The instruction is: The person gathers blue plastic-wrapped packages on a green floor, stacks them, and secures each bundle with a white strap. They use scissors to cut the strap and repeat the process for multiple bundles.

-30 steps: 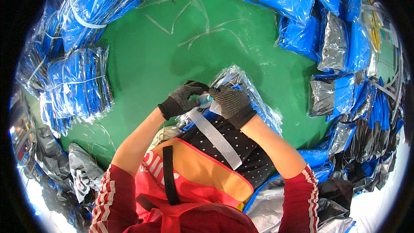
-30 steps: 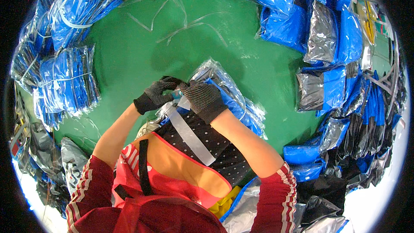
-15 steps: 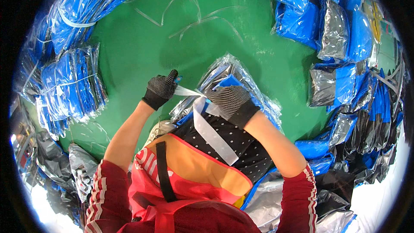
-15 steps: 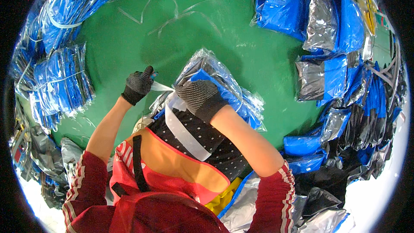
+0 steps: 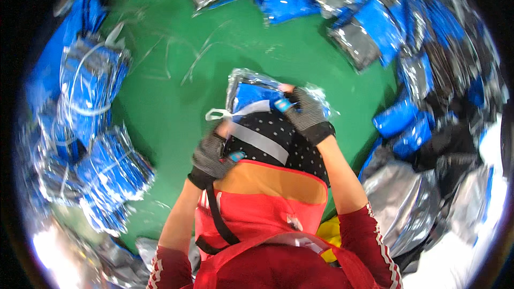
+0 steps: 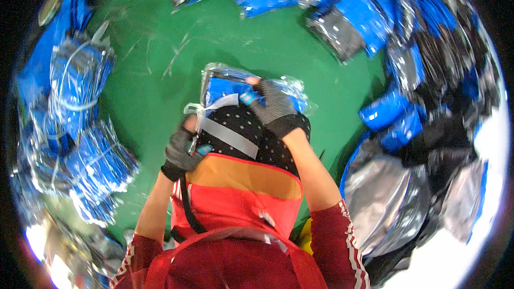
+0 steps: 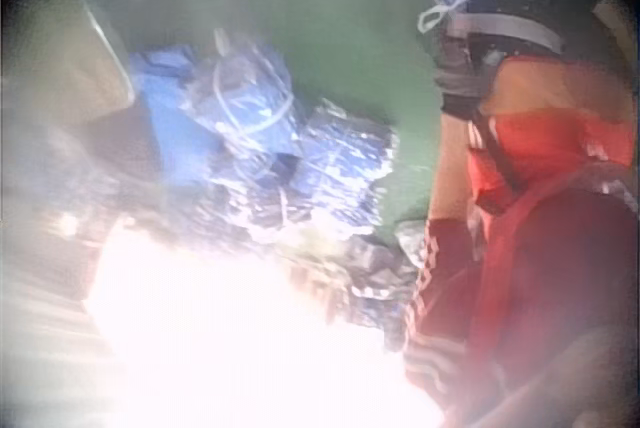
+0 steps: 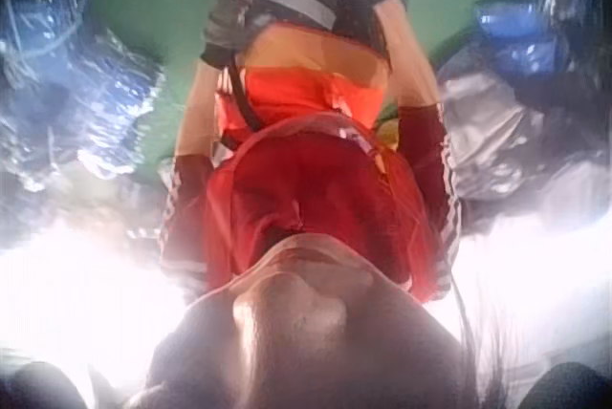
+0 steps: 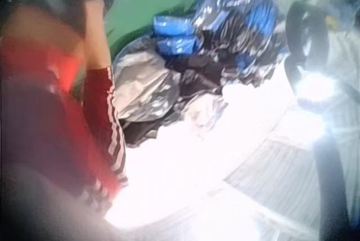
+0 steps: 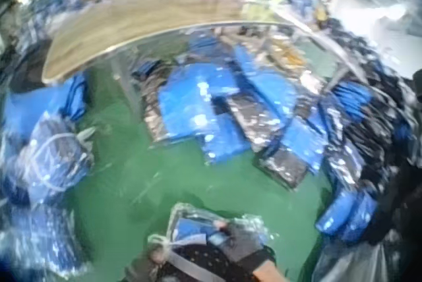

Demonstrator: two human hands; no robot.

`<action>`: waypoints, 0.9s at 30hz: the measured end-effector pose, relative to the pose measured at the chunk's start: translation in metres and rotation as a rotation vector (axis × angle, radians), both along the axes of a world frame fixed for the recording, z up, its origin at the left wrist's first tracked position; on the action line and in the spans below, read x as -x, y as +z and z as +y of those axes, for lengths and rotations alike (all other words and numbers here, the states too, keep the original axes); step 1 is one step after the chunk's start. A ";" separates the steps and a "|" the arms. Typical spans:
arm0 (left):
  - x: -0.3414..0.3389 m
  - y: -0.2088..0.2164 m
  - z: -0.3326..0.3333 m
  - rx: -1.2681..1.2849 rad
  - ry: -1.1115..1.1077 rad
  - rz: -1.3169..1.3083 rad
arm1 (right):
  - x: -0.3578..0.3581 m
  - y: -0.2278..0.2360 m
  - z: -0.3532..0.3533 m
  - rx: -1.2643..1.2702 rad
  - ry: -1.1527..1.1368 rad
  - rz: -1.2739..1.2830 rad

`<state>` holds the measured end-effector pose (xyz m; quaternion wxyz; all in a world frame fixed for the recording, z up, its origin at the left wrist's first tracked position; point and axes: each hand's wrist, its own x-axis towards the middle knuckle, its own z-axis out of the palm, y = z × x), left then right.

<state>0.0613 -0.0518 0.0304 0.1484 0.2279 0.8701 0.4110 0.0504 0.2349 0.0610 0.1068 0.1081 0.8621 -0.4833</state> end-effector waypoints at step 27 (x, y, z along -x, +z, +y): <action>0.009 -0.029 0.015 0.126 -0.165 0.285 | -0.461 -0.216 0.132 -0.689 -0.996 -0.786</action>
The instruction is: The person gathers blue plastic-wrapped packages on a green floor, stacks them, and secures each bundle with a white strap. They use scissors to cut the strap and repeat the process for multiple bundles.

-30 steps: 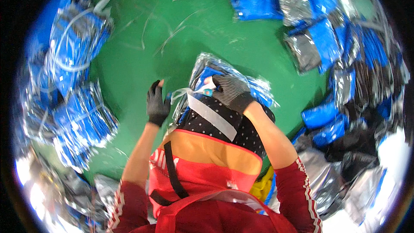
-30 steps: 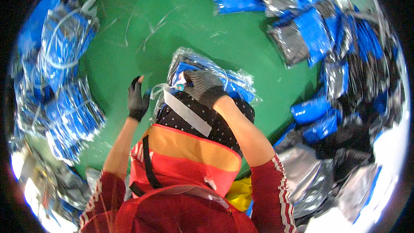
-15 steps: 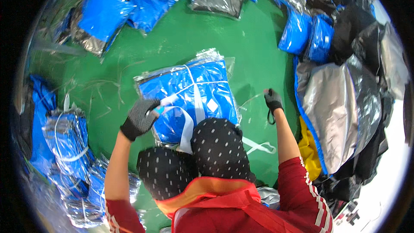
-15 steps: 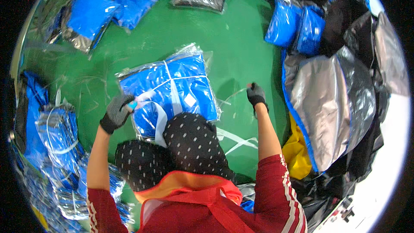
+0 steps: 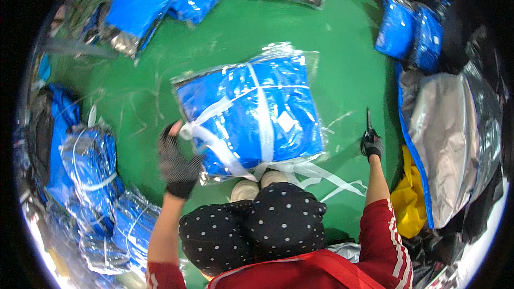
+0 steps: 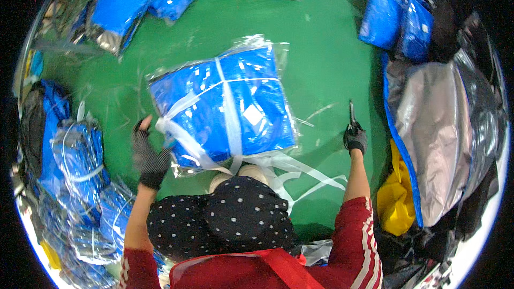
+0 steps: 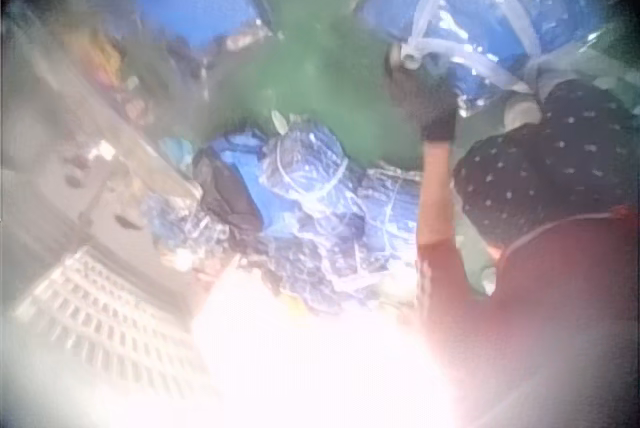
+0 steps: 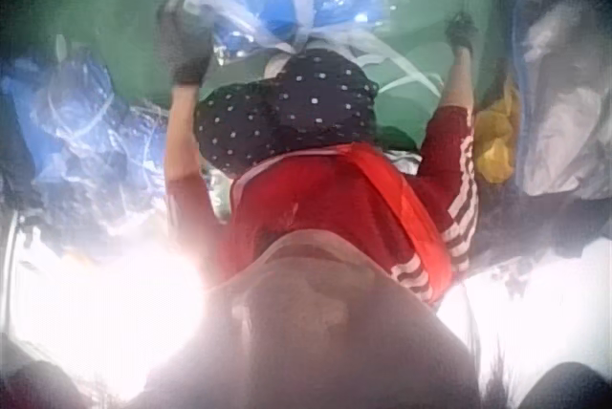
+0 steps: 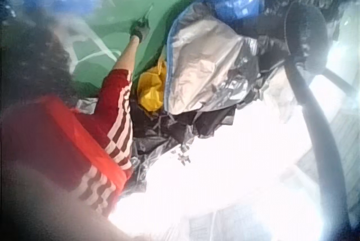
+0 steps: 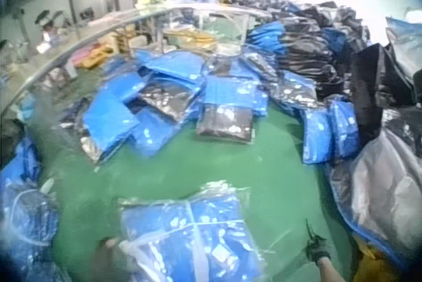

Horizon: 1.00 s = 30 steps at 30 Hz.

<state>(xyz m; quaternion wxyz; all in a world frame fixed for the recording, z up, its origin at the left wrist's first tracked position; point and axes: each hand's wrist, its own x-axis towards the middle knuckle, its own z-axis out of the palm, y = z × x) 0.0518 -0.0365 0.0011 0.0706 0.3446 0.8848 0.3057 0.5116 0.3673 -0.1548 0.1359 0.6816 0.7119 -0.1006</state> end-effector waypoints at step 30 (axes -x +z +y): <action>-0.075 -0.013 -0.137 0.394 -0.165 -0.390 | 0.267 0.159 -0.173 0.778 0.891 0.999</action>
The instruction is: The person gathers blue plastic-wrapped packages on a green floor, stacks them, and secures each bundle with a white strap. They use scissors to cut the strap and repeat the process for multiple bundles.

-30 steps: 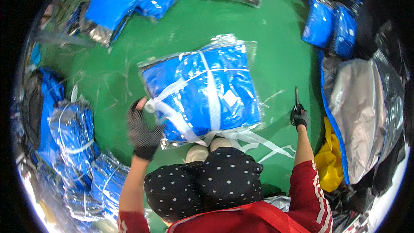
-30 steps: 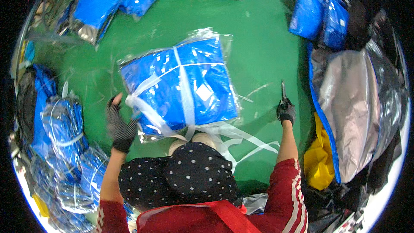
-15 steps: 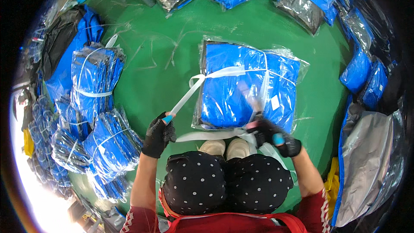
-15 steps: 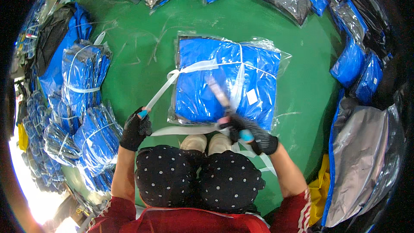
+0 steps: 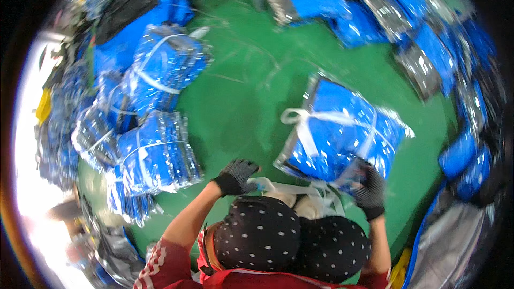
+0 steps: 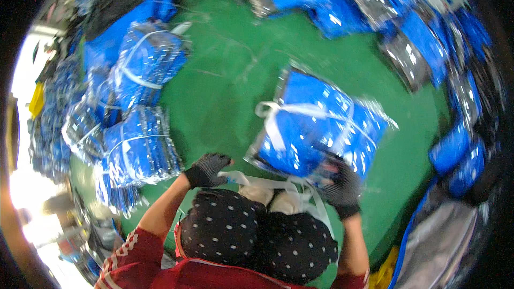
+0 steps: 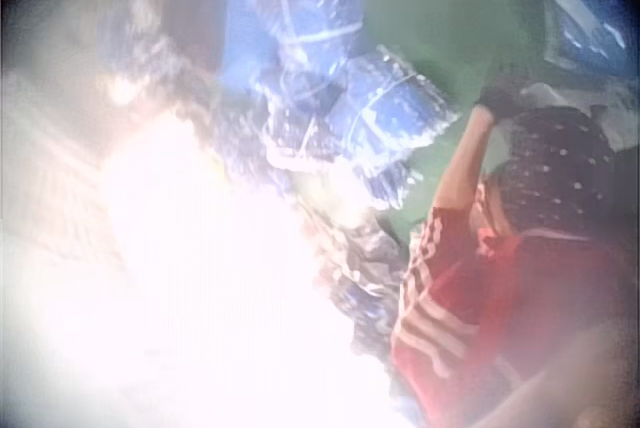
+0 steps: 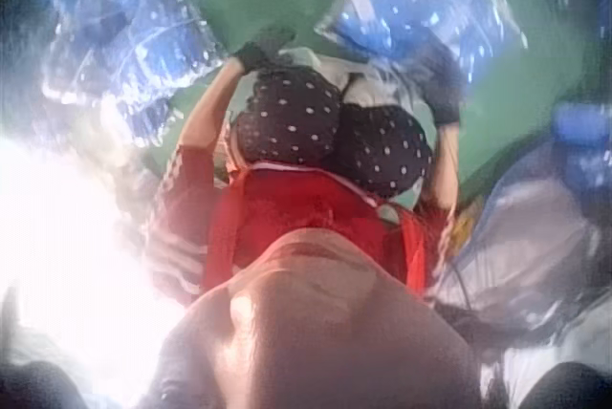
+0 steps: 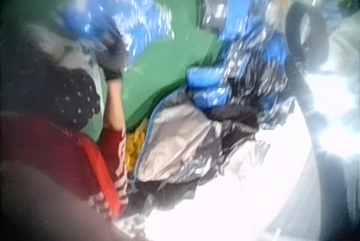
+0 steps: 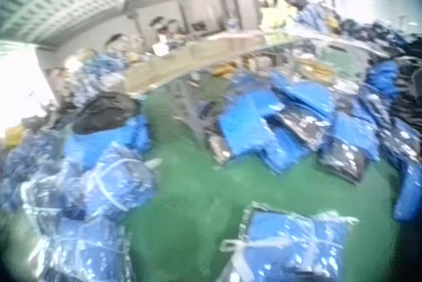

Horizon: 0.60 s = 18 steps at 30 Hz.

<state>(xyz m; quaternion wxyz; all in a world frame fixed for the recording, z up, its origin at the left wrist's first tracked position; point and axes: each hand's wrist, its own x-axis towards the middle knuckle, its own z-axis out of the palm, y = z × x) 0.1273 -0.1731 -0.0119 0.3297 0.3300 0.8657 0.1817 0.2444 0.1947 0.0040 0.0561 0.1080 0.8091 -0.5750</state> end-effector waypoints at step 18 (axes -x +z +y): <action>0.121 0.105 -0.154 -0.472 0.807 0.355 | 0.143 0.001 -0.113 0.565 0.296 -0.137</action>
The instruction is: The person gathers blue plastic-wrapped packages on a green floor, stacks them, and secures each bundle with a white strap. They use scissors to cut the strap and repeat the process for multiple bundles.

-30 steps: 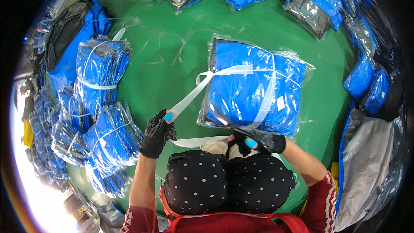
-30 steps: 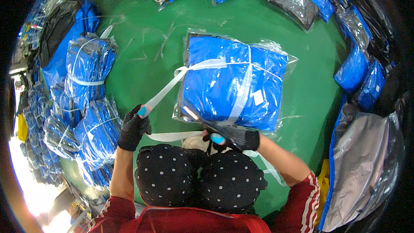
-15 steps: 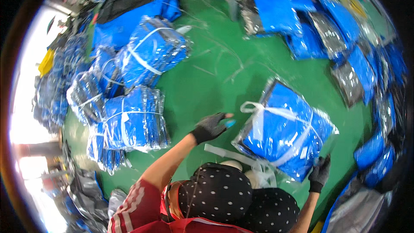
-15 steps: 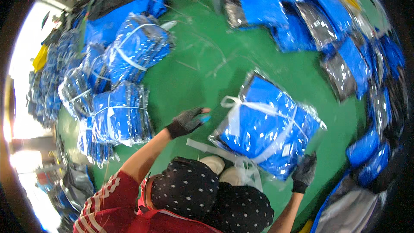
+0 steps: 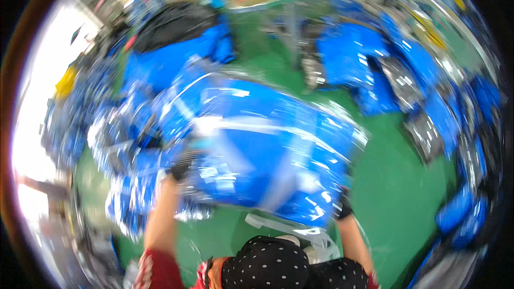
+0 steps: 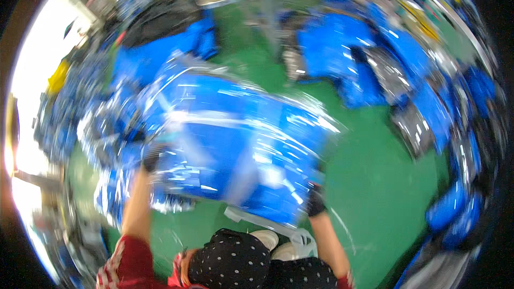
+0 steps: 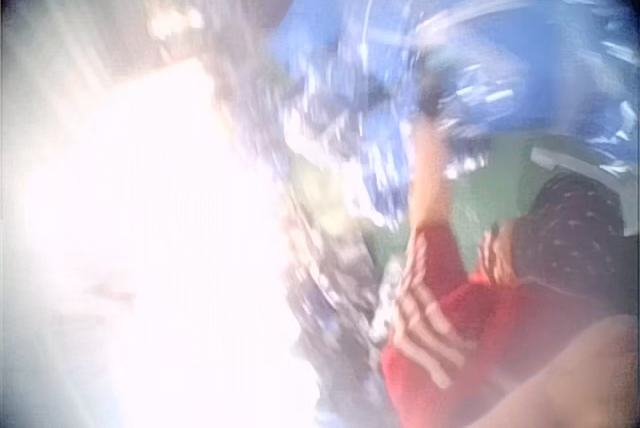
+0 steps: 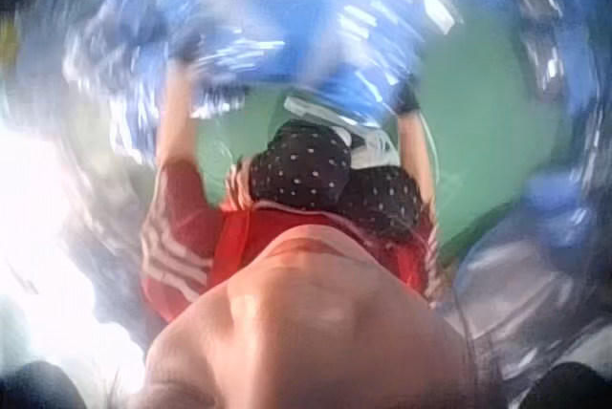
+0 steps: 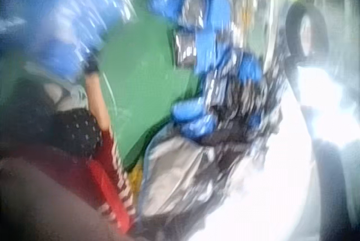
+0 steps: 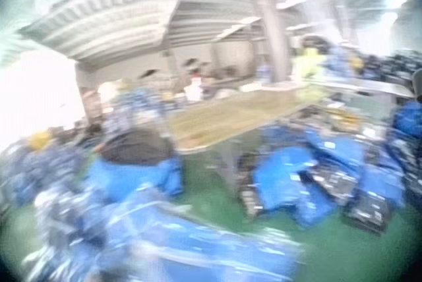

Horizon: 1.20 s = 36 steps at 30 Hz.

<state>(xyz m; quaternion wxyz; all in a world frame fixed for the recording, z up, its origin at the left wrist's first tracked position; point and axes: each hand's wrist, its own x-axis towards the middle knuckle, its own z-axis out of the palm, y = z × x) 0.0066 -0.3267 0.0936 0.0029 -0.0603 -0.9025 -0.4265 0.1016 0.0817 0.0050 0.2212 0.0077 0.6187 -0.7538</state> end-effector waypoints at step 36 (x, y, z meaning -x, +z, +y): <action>-0.051 -0.021 0.652 0.733 -1.654 0.474 | -0.387 -0.119 0.125 -0.017 -1.132 -0.531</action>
